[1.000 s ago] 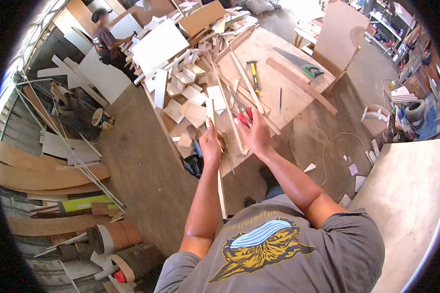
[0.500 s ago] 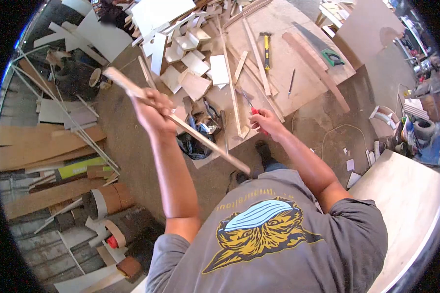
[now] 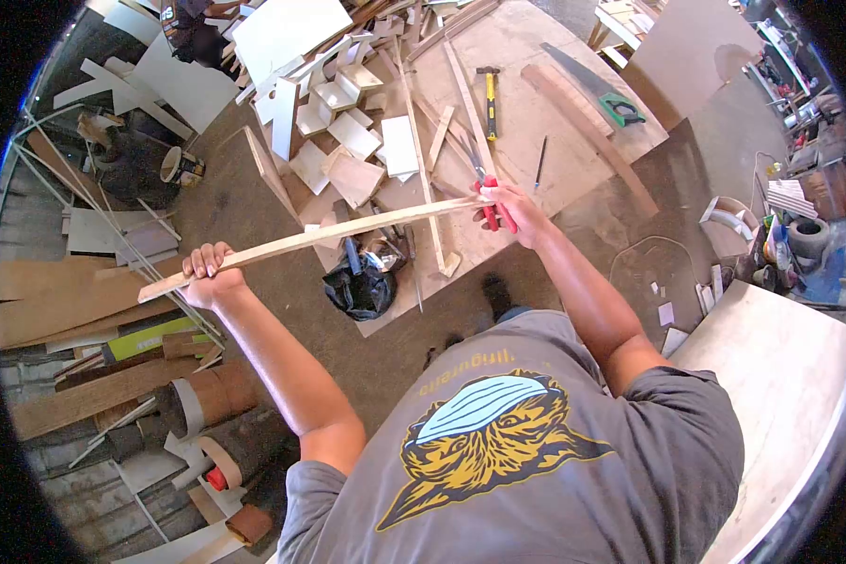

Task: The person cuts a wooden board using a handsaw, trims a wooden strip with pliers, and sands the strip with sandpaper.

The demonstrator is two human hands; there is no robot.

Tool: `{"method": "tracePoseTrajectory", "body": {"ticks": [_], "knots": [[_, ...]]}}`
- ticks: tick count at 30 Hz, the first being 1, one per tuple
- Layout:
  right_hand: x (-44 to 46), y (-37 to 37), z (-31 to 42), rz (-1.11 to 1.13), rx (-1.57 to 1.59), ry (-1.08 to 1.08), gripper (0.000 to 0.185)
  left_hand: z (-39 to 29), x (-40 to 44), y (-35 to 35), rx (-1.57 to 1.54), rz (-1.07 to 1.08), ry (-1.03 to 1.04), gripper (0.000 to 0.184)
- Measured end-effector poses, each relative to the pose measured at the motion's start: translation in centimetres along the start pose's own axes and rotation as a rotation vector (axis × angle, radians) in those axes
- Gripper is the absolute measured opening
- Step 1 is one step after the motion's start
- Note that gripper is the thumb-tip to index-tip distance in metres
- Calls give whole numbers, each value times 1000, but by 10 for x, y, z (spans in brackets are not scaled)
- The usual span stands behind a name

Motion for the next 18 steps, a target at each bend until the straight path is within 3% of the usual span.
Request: {"method": "tracePoseTrajectory", "body": {"ticks": [4,7,8,11,15,18], "knots": [[-14,6,23,64,181,-45,40,2,-11,-6,-46,28,126,63],[-10,6,27,149,279,-108,43,-4,-8,-33,246,-191,260,67],[-8,7,28,157,303,-117,48,-8,1,-56,274,-221,262,57],[-3,15,31,175,357,-117,51,27,-21,-71,272,-287,245,50],[2,23,32,170,365,-105,50,96,-64,-117,203,-435,63,42],[8,24,27,190,399,-44,50,126,-95,-156,473,-535,-109,39]]}}
Point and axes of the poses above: each hand's wrist, its own x-axis towards the middle knuckle, its own y-axis out of the palm, z = x × y, the point moved 8 cm from there along x, towards the middle knuckle, and after that the axes turned 11 degrees about -x, right-handed, at the moved point
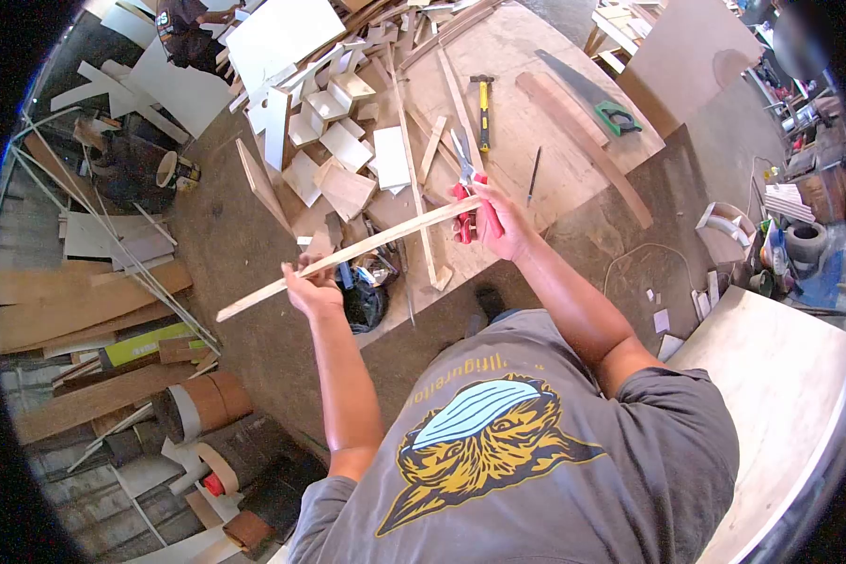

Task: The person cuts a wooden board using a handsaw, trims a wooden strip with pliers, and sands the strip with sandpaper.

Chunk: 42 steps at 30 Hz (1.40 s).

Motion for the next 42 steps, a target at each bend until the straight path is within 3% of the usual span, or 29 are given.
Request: {"method": "tracePoseTrajectory", "body": {"ticks": [5,7,10,13,17,21,27,31,32,35,40,42], "knots": [[13,-6,4,103,-20,-36,53,10,-8,-26,274,-186,25,36],[17,-8,9,127,-18,-28,52,15,8,-37,232,-113,-10,36],[31,-37,21,-52,-375,-5,53,13,25,-50,153,-107,-9,37],[38,-75,30,-494,-873,22,43,10,23,-56,117,-125,33,36],[47,-159,11,-779,-1397,440,84,19,6,-61,79,-151,83,32],[75,-214,-11,-1014,-1641,435,92,27,-4,-59,132,-76,105,35],[107,-214,-10,-868,-1797,322,93,20,-26,-41,247,14,215,48],[136,-152,-26,-581,-2105,-72,62,9,-36,-33,272,7,271,50],[148,-141,-46,-371,-2071,-2,49,6,-40,-30,278,-12,288,51],[172,-117,-100,-142,-2116,-90,48,-6,-56,-14,278,-55,380,40],[172,-122,-115,-174,-2011,13,30,-21,-71,3,339,9,482,26],[168,-124,-108,-145,-2007,52,27,-28,-73,10,396,79,564,28]]}}
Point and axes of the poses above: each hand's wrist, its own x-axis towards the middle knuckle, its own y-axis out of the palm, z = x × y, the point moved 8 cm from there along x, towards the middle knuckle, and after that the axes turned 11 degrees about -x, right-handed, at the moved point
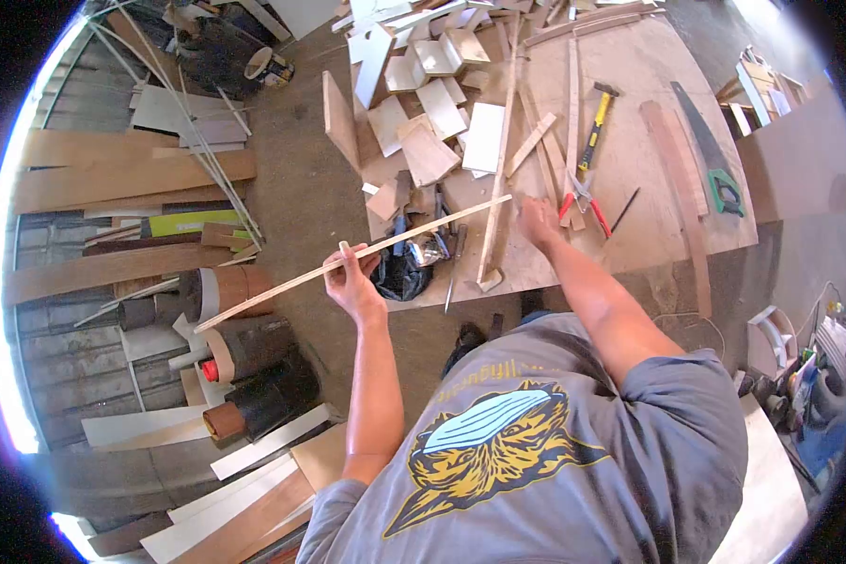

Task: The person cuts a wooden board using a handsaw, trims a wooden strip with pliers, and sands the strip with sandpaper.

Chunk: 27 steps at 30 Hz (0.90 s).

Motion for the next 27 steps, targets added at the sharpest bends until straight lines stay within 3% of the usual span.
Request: {"method": "tracePoseTrajectory", "body": {"ticks": [6,9,13,15,18,21,25,26,27], "knots": [[-27,-61,-34,-412,424,145,21,-30,10,23,-295,29,177,34],[-72,-156,2,-668,623,11,17,-46,21,42,-422,87,207,36],[-145,-247,88,-448,780,-42,17,-80,16,77,-534,109,172,33],[-163,-257,118,-787,707,-219,20,-80,24,78,-568,213,160,33],[-166,-253,151,-823,694,-285,21,-93,12,90,-685,276,144,29],[-167,-243,169,-891,653,-250,18,-98,9,87,-661,290,80,38],[-183,-248,181,-1114,478,-290,18,-100,-3,81,-775,333,-45,38],[-173,-236,174,-966,603,-209,18,-87,3,77,-857,507,-65,27],[-165,-220,167,-817,721,-125,20,-94,1,77,-756,540,1,23]]}}
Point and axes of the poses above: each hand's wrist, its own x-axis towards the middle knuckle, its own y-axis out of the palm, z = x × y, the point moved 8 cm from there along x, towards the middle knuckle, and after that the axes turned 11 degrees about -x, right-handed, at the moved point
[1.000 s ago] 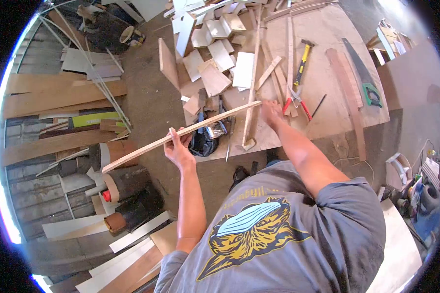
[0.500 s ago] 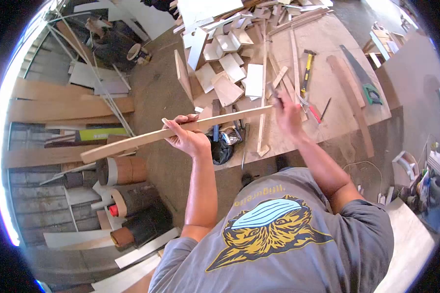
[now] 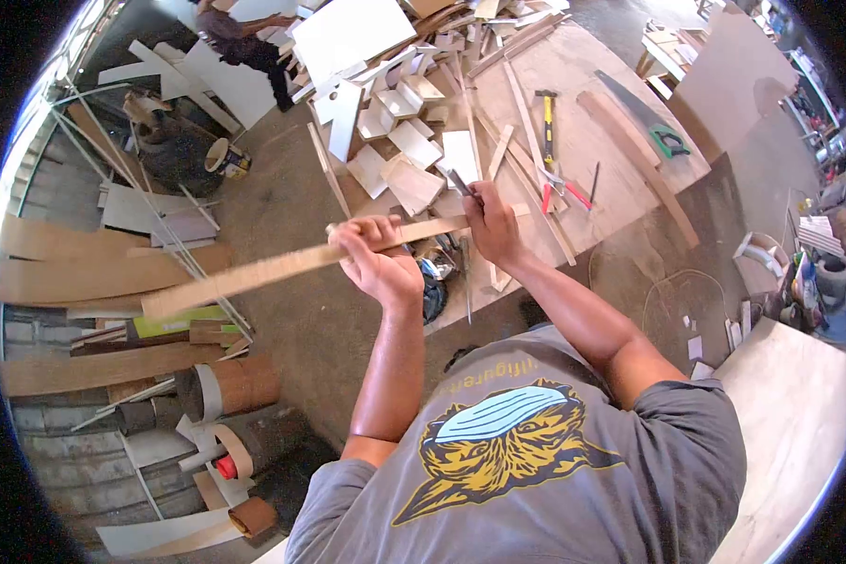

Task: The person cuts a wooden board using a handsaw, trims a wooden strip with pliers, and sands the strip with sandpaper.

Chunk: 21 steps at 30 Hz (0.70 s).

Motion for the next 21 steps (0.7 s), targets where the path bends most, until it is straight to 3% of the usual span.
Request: {"method": "tracePoseTrajectory", "body": {"ticks": [2,3,6,9,12,13,15,16,17,18,21], "knots": [[-14,11,-34,84,82,205,21,-9,-3,16,221,86,42,19],[-19,16,-53,75,101,242,21,-14,-4,2,214,-37,-27,27],[-32,17,-88,104,30,252,21,-49,13,-5,136,-55,147,60],[-41,29,-119,153,-21,243,22,-72,27,-10,-16,-98,88,76],[-41,43,-146,155,-80,221,23,-78,37,-7,-131,68,43,82],[-40,42,-149,196,-93,253,22,-77,36,-3,-66,-147,88,79],[-39,38,-150,276,-120,321,22,-70,38,2,-94,27,17,77],[-36,34,-146,211,-177,225,20,-66,37,10,-108,113,-22,76],[-34,30,-143,145,-234,129,19,-59,29,0,3,-74,11,74],[-33,26,-139,77,-291,34,20,-53,24,2,29,-86,22,73],[-29,2,-84,249,-285,156,19,-36,15,4,84,-99,53,70]]}}
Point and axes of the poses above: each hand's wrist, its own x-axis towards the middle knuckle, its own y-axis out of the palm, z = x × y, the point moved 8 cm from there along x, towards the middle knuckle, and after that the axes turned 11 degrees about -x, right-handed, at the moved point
